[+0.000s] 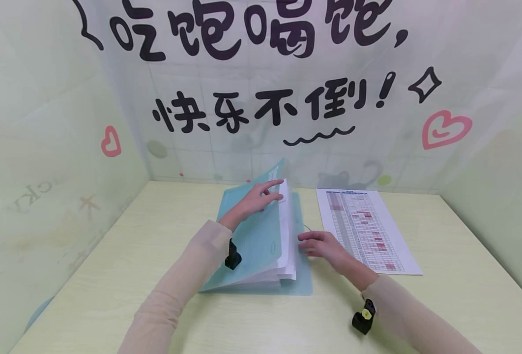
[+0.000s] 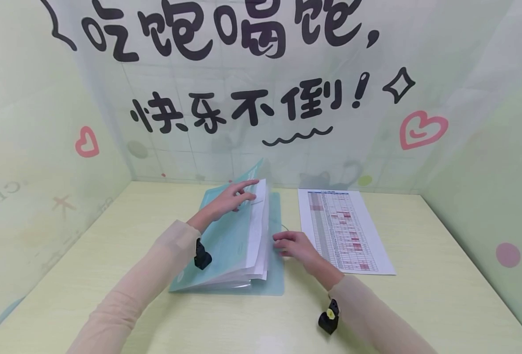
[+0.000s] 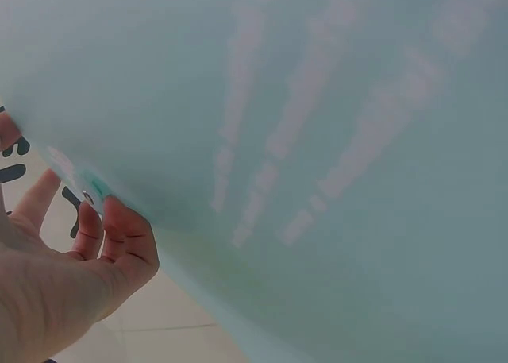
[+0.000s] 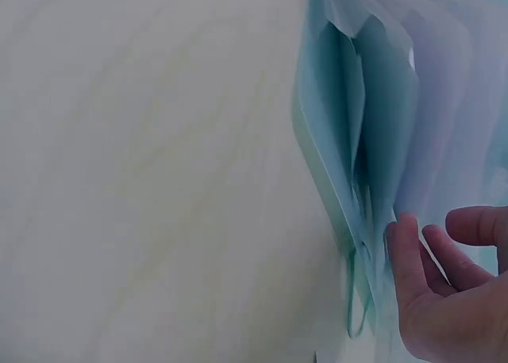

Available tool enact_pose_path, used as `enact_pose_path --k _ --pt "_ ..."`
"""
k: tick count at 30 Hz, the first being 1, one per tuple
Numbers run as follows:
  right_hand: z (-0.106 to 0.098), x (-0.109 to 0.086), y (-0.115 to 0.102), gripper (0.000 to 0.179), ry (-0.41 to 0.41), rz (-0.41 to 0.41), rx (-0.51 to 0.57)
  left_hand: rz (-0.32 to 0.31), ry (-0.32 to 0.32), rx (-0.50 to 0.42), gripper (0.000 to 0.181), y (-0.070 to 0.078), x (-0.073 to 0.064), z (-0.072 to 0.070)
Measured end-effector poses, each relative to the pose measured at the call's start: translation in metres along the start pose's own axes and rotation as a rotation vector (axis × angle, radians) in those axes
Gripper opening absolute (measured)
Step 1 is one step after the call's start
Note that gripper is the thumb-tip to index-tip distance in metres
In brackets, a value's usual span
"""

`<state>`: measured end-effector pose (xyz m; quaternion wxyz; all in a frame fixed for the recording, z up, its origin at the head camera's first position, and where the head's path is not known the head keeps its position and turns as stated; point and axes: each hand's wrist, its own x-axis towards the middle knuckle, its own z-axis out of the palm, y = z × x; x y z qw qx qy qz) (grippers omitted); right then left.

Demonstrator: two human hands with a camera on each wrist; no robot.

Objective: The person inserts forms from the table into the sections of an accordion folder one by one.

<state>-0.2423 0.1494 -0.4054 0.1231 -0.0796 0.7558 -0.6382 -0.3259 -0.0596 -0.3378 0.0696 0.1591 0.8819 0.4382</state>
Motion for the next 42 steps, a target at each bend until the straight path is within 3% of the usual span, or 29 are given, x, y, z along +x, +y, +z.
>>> enact_pose_path --k 9,19,24,26,34,42 --pt "-0.057 -0.006 -0.01 0.037 0.091 -0.01 -0.054 0.002 -0.009 -0.022 0.048 -0.001 0.0 0.0" --pt "-0.117 -0.009 0.01 0.049 0.193 0.009 -0.161 -0.01 -0.001 -0.022 0.049 0.0 -0.001 -0.001" --pt "-0.134 -0.016 0.011 0.056 0.258 0.105 -0.207 -0.013 0.0 -0.018 0.048 0.0 0.0 -0.001" --pt "-0.138 -0.018 0.012 0.056 0.319 0.142 -0.214 -0.011 -0.001 -0.016 0.048 0.0 0.0 0.0" --pt "-0.155 -0.017 0.024 0.049 0.532 0.152 -0.167 -0.014 -0.005 -0.019 0.048 0.0 0.002 0.001" --pt "-0.171 -0.021 0.034 0.055 0.625 0.204 -0.403 -0.013 -0.003 -0.017 0.048 0.001 0.002 0.001"
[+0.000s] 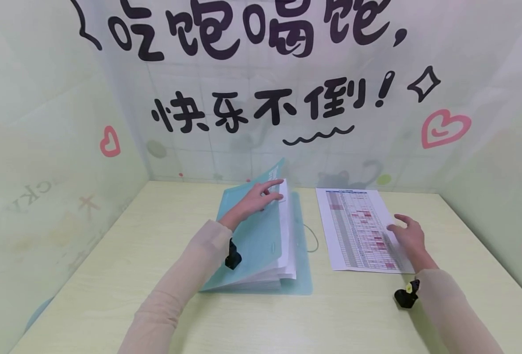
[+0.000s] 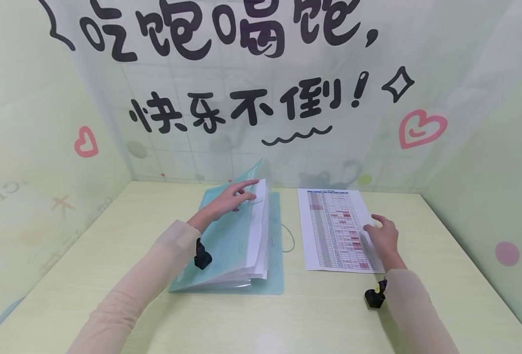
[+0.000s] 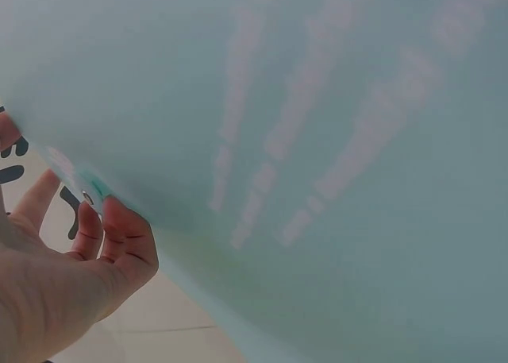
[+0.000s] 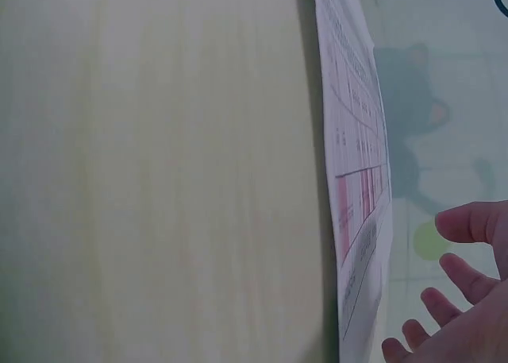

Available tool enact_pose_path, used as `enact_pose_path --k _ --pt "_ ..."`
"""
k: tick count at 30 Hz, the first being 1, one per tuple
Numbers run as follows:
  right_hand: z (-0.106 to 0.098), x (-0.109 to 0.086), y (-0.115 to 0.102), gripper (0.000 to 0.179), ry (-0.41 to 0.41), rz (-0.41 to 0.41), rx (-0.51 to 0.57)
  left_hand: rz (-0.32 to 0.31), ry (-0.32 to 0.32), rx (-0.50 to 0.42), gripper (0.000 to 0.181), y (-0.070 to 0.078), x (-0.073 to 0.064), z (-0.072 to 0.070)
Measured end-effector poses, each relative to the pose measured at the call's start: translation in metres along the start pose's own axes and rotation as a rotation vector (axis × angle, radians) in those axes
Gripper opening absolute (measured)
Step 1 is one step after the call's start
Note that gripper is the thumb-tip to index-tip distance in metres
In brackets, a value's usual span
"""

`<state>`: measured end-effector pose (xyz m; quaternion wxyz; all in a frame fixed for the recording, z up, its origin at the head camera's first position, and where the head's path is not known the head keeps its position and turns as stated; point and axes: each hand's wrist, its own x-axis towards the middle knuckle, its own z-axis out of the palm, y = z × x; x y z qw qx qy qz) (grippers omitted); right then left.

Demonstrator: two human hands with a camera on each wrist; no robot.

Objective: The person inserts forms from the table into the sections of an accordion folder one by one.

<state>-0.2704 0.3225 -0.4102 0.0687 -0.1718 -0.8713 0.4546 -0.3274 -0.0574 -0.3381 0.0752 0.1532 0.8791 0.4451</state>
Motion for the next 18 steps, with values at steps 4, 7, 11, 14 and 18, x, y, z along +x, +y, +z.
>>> enact_pose_path --k 4,7,11,14,18 --pt "-0.0045 0.0016 0.0051 0.062 -0.018 0.016 -0.049 0.003 -0.004 0.0 0.048 -0.0002 0.0003 0.0002" --pt "-0.0077 0.0016 0.0058 0.067 -0.039 0.003 -0.102 0.006 -0.004 -0.004 0.048 -0.0003 0.0006 0.0002" --pt "-0.0088 0.0024 0.0041 0.071 -0.057 0.001 -0.173 0.008 -0.004 -0.006 0.048 -0.0006 0.0007 0.0002" --pt "-0.0074 0.003 0.0025 0.072 -0.062 0.005 -0.217 0.005 -0.005 -0.006 0.048 -0.0009 0.0006 0.0003" --pt "-0.006 0.0039 0.0022 0.075 -0.08 -0.004 -0.285 0.006 -0.006 -0.008 0.048 -0.0011 0.0005 0.0001"
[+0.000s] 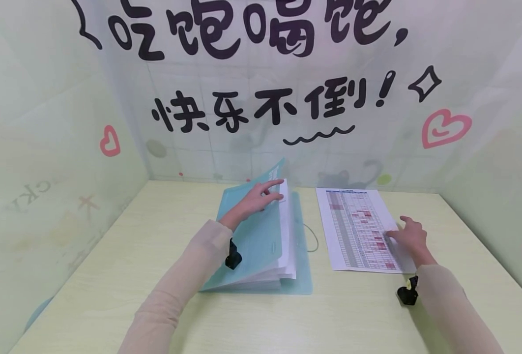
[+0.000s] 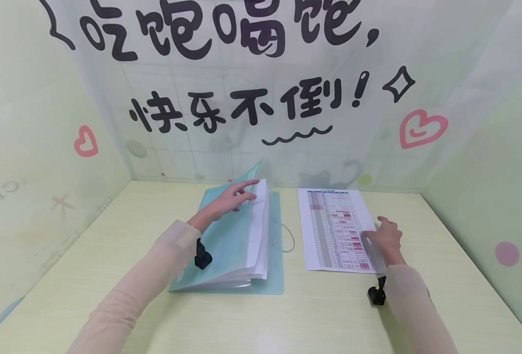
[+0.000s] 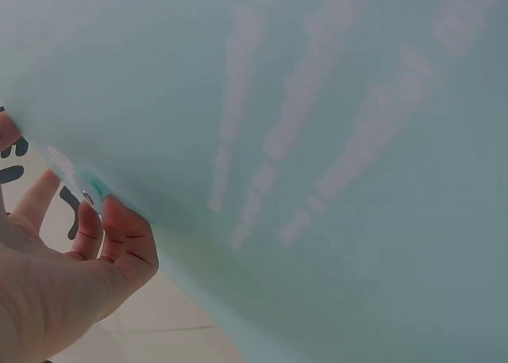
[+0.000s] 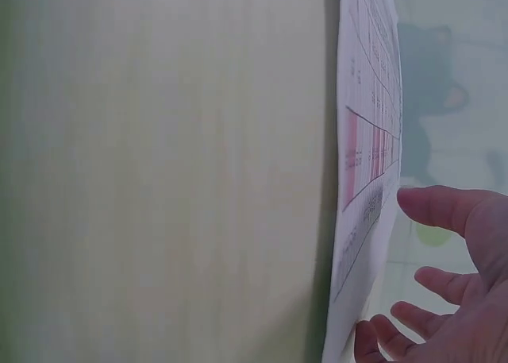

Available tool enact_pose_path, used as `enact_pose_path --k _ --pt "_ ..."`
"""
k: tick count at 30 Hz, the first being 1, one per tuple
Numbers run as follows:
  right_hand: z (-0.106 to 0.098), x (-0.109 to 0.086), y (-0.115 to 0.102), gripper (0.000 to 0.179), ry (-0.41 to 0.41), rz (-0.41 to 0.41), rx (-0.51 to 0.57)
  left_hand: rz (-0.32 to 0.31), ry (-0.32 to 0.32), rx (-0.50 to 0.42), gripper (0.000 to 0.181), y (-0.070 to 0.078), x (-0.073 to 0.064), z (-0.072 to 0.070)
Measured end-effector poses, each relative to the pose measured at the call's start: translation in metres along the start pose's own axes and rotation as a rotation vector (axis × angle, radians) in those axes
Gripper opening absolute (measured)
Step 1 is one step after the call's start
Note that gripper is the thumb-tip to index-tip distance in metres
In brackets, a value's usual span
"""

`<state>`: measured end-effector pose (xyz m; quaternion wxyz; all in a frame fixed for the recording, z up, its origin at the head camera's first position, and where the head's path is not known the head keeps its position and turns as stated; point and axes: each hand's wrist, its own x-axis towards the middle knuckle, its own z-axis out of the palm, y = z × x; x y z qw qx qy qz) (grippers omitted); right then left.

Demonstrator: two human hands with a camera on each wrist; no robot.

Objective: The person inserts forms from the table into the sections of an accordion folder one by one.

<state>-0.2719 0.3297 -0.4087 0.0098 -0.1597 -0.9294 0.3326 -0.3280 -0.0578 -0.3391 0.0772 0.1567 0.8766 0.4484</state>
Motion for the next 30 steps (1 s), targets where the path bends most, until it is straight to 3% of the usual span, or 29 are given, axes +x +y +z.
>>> enact_pose_path --k 7,16,30 --pt "0.0005 0.0022 0.0011 0.079 -0.036 -0.041 -0.112 0.002 -0.004 0.003 0.05 -0.0004 -0.0008 0.0002" --pt "-0.0031 0.003 -0.0023 0.08 -0.077 -0.022 -0.093 0.003 -0.004 -0.001 0.05 -0.0007 -0.0016 -0.0003" --pt "-0.0021 0.0027 -0.0012 0.048 -0.18 -0.096 -0.005 0.004 0.007 -0.008 0.05 0.0008 -0.0025 -0.0019"
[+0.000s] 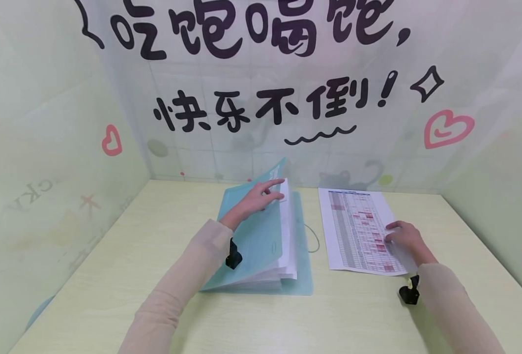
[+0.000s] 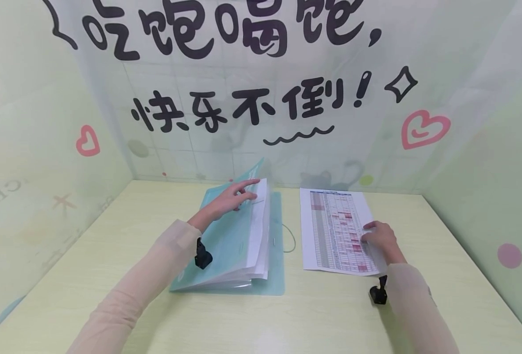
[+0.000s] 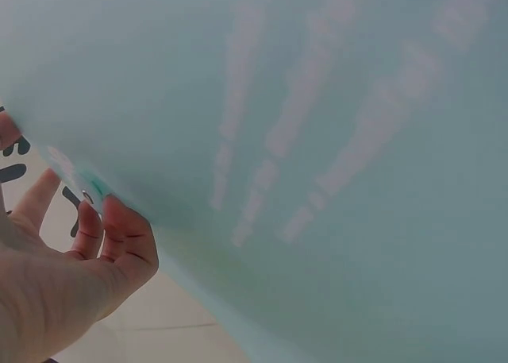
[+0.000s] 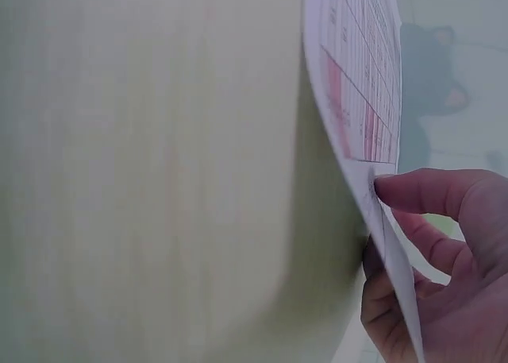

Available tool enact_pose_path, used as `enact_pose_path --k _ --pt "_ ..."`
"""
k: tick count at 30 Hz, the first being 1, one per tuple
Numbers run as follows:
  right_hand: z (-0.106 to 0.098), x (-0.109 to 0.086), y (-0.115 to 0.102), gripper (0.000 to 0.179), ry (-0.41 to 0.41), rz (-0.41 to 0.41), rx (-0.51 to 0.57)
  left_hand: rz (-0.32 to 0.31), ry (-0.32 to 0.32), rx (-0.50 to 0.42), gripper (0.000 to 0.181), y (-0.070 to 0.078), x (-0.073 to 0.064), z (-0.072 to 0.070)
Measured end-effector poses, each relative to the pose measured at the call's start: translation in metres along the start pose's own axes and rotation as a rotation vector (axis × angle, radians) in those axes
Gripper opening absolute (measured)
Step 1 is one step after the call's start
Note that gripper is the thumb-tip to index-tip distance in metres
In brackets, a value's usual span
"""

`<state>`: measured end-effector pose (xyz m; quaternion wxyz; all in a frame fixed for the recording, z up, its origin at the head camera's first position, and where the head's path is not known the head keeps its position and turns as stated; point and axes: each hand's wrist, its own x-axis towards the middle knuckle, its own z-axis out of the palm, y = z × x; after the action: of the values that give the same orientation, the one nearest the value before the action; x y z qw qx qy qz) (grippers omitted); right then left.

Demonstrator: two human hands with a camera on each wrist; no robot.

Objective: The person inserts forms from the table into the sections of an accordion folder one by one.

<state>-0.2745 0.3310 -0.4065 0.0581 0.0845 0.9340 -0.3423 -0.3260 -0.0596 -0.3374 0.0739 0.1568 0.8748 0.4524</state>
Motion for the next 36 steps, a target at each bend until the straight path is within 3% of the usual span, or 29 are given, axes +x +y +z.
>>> enact_pose_path --k 3,11,14,17,23,27,33,36 --pt "-0.002 -0.001 0.004 0.048 -0.038 -0.005 0.01 0.003 -0.004 0.003 0.049 0.0 0.0 0.0" --pt "-0.011 -0.004 0.013 0.049 -0.149 -0.126 0.063 0.005 -0.01 0.008 0.049 0.0 0.0 0.001" --pt "-0.012 -0.006 0.013 0.051 -0.158 -0.124 0.083 0.006 -0.011 0.007 0.05 -0.001 0.001 0.001" --pt "-0.013 -0.008 0.01 0.051 -0.112 -0.121 0.098 0.008 -0.011 0.005 0.05 -0.001 0.002 0.001" --pt "-0.014 -0.018 0.001 0.049 0.082 -0.158 0.144 0.033 0.002 0.001 0.049 -0.002 0.003 -0.001" --pt "-0.017 -0.024 -0.001 0.045 0.175 -0.151 0.235 0.034 0.007 -0.002 0.048 -0.001 0.003 -0.002" --pt "-0.015 -0.031 -0.003 0.044 0.235 -0.052 0.465 0.031 0.01 0.001 0.047 0.0 0.003 -0.002" --pt "-0.008 -0.037 -0.006 0.045 0.251 -0.022 0.513 0.031 0.012 0.006 0.047 -0.001 0.003 -0.002"
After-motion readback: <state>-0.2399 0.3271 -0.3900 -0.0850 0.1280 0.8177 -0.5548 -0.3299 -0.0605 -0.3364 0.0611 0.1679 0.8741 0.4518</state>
